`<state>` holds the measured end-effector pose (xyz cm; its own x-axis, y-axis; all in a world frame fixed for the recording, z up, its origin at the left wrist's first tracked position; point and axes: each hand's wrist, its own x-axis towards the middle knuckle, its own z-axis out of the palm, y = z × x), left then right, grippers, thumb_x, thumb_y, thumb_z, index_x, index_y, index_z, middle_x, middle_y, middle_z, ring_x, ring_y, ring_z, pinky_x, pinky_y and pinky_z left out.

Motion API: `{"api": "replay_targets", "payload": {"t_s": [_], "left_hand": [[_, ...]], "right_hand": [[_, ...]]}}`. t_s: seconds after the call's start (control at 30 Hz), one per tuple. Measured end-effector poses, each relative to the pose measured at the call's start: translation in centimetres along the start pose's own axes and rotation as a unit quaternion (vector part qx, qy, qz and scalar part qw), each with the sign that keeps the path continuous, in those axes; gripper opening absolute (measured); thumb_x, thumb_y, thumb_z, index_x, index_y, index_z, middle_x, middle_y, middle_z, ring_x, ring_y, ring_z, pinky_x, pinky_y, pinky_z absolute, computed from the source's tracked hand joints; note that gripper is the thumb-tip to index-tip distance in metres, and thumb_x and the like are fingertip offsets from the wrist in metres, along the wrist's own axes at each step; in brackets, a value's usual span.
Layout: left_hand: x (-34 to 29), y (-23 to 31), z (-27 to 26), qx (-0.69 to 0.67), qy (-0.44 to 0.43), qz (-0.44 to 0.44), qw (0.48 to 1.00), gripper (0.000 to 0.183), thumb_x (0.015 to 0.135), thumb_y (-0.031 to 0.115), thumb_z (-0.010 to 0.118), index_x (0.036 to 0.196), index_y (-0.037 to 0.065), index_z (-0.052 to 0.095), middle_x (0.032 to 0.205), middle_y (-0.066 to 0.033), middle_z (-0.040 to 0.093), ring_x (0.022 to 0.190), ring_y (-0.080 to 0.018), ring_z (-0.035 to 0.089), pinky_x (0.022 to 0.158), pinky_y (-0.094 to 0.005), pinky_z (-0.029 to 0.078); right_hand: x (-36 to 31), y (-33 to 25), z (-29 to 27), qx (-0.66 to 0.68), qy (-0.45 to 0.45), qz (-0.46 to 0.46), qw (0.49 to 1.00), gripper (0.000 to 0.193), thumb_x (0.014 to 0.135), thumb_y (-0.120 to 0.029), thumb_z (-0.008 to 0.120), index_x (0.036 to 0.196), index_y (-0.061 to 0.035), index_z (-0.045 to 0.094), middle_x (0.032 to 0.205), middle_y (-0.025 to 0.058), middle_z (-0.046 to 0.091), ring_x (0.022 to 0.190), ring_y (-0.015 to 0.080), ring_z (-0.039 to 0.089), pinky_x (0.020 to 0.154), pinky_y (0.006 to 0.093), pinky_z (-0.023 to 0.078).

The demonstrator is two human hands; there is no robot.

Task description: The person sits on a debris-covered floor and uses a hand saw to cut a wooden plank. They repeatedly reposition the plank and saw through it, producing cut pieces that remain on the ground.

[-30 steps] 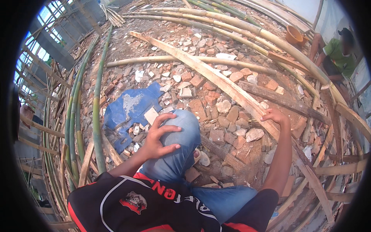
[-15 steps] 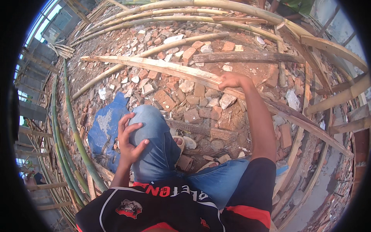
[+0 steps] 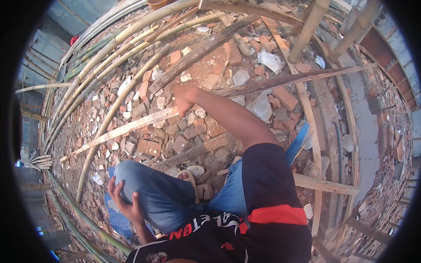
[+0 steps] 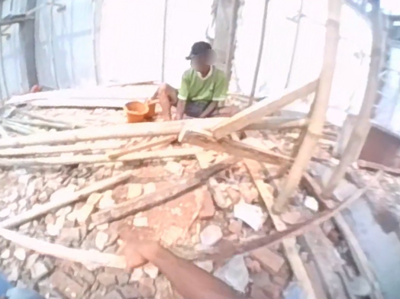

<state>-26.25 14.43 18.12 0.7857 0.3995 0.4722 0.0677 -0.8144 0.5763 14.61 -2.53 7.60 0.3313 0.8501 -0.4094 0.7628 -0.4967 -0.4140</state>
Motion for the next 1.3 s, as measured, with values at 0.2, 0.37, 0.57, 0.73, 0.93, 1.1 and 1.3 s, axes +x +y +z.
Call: {"api": "replay_targets", "payload": {"t_s": [0.2, 0.37, 0.57, 0.73, 0.93, 1.1, 1.3], "left_hand": [[0.4, 0.6, 0.8, -0.01, -0.012, -0.003, 1.0, 0.049, 0.081, 0.034, 0.078, 0.121, 0.007, 0.065, 0.143, -0.0219, 0.05, 0.139, -0.0418, 0.044, 0.116, -0.0544, 0.031], [0.3, 0.4, 0.8, -0.021, -0.018, -0.003, 1.0, 0.05, 0.079, 0.03, 0.08, 0.121, 0.007, 0.065, 0.142, -0.0225, 0.049, 0.137, -0.0415, 0.045, 0.115, -0.0556, 0.031], [0.1, 0.0, 0.6, -0.036, -0.027, -0.002, 0.999, 0.053, 0.083, 0.04, 0.078, 0.124, 0.008, 0.064, 0.145, -0.0222, 0.048, 0.14, -0.0403, 0.042, 0.118, -0.0547, 0.027], [0.1, -0.5, 0.3, -0.053, -0.024, -0.009, 0.998, 0.05, 0.079, 0.032, 0.084, 0.119, 0.008, 0.066, 0.143, -0.0233, 0.046, 0.138, -0.0418, 0.045, 0.116, -0.0571, 0.033], [-0.2, -1.0, 0.1, -0.057, -0.025, -0.001, 0.998, 0.049, 0.079, 0.034, 0.084, 0.118, 0.008, 0.067, 0.143, -0.0235, 0.047, 0.138, -0.0428, 0.045, 0.115, -0.0577, 0.034], [-0.2, -0.5, 0.1, -0.065, -0.021, -0.011, 0.998, 0.049, 0.078, 0.032, 0.084, 0.118, 0.009, 0.067, 0.142, -0.0235, 0.047, 0.138, -0.043, 0.045, 0.115, -0.0581, 0.034], [-0.3, -0.7, 0.2, -0.073, -0.02, 0.0, 0.997, 0.05, 0.077, 0.029, 0.085, 0.119, 0.009, 0.067, 0.142, -0.0227, 0.047, 0.138, -0.042, 0.045, 0.116, -0.0585, 0.033]], "right_hand": [[-1.1, -0.3, 6.5, -0.032, 0.064, -0.005, 0.997, 0.057, 0.072, -0.034, 0.084, 0.113, 0.0012, 0.067, 0.107, 0.0214, 0.074, 0.102, 0.0366, 0.072, 0.087, 0.0451, 0.058], [-1.9, -0.6, 11.7, -0.169, 0.164, -0.015, 0.972, 0.06, 0.079, -0.031, 0.08, 0.126, -0.0018, 0.058, 0.108, 0.0169, 0.07, 0.107, 0.0367, 0.067, 0.087, 0.0483, 0.057], [-2.0, -0.4, 15.1, -0.237, 0.198, 0.016, 0.951, 0.05, 0.095, -0.022, 0.059, 0.14, -0.0016, 0.052, 0.112, 0.0164, 0.068, 0.11, 0.0336, 0.063, 0.086, 0.0474, 0.053], [-1.8, -0.8, 14.6, -0.236, 0.19, 0.026, 0.953, 0.048, 0.091, -0.016, 0.061, 0.135, -0.0014, 0.052, 0.107, 0.0166, 0.07, 0.104, 0.0349, 0.065, 0.084, 0.0466, 0.054], [-1.8, -0.7, 9.9, -0.122, 0.106, 0.011, 0.987, 0.065, 0.067, -0.03, 0.083, 0.12, 0.0009, 0.061, 0.082, 0.0205, 0.071, 0.083, 0.0376, 0.072, 0.074, 0.0454, 0.059], [0.0, 1.6, 1.9, 0.048, -0.018, 0.007, 0.999, 0.052, 0.062, -0.026, 0.081, 0.107, -0.0015, 0.072, 0.08, 0.0147, 0.071, 0.073, 0.0294, 0.067, 0.069, 0.0406, 0.052], [1.5, 3.9, -2.6, 0.181, -0.124, 0.053, 0.974, 0.032, 0.067, -0.035, 0.076, 0.086, -0.0106, 0.079, 0.101, 0.007, 0.076, 0.103, 0.0219, 0.064, 0.093, 0.0364, 0.045]]}}
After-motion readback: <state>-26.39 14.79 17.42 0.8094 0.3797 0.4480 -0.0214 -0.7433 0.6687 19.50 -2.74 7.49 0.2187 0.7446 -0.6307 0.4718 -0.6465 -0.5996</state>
